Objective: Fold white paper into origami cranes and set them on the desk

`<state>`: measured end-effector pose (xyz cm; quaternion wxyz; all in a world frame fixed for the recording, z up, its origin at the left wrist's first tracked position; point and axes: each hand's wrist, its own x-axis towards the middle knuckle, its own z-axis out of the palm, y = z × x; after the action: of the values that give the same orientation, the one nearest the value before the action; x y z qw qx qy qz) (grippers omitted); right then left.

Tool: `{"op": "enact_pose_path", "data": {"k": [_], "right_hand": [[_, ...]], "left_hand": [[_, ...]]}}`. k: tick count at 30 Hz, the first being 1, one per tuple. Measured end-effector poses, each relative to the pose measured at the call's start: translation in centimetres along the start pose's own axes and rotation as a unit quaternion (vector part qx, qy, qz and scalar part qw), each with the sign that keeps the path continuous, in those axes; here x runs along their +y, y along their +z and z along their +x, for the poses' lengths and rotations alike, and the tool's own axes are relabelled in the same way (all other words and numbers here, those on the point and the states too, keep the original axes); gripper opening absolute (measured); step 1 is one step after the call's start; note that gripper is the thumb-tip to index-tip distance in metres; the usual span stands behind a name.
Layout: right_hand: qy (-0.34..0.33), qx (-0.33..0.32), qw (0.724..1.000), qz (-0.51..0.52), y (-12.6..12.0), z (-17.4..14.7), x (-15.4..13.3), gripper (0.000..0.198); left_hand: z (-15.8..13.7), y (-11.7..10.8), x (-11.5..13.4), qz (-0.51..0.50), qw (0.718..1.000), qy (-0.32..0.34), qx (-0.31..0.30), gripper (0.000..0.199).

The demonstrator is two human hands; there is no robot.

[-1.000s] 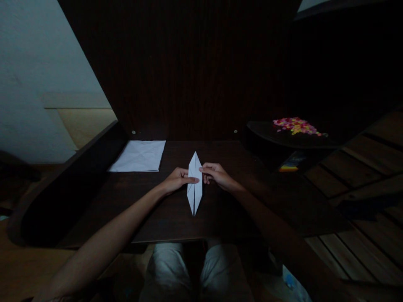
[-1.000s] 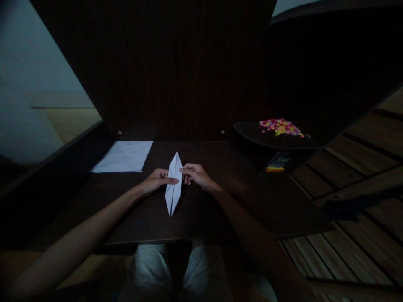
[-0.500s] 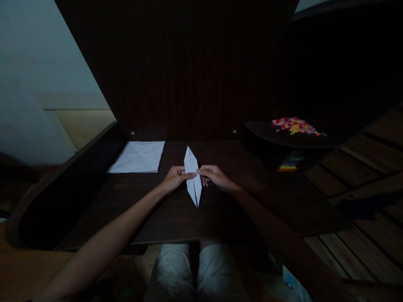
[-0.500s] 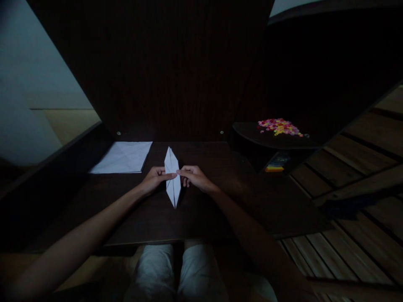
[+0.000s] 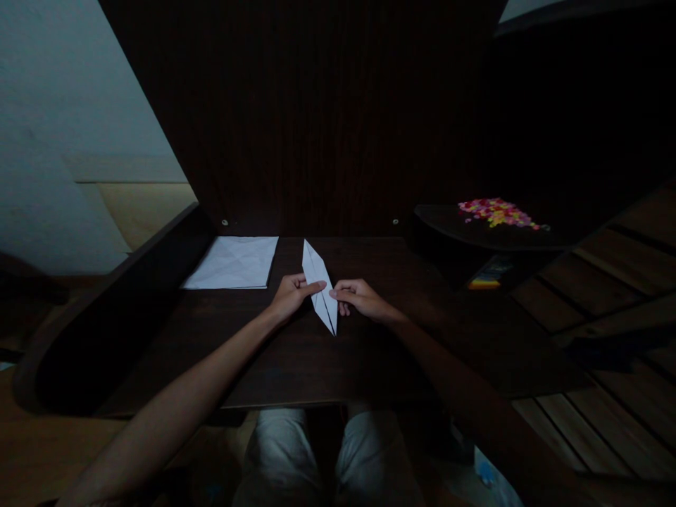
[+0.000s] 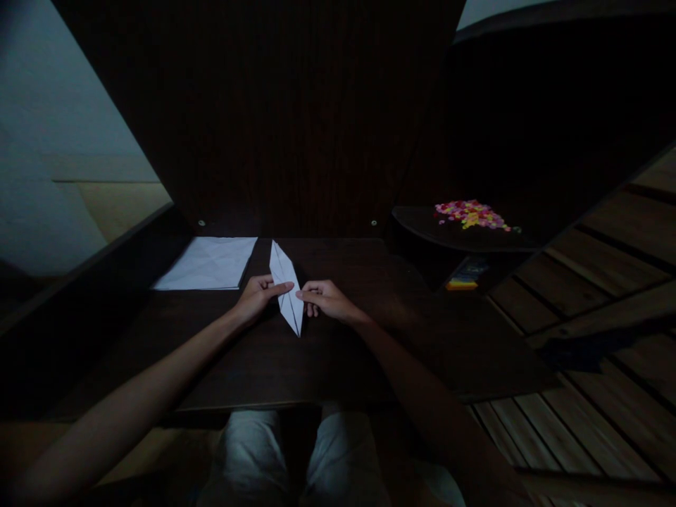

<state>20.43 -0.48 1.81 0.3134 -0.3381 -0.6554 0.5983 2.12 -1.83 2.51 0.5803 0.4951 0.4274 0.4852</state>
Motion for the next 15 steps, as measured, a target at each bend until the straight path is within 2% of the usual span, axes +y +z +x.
{"op": "enact_pose_path", "data": {"k": [15], "right_hand": [[-0.007,0.012,1.000,-0.008,0.08,0.08,0.05,0.032]], "left_hand": [[-0.03,0.02,0.04,-0.004,1.000,0.001,0.020,0.034]]}}
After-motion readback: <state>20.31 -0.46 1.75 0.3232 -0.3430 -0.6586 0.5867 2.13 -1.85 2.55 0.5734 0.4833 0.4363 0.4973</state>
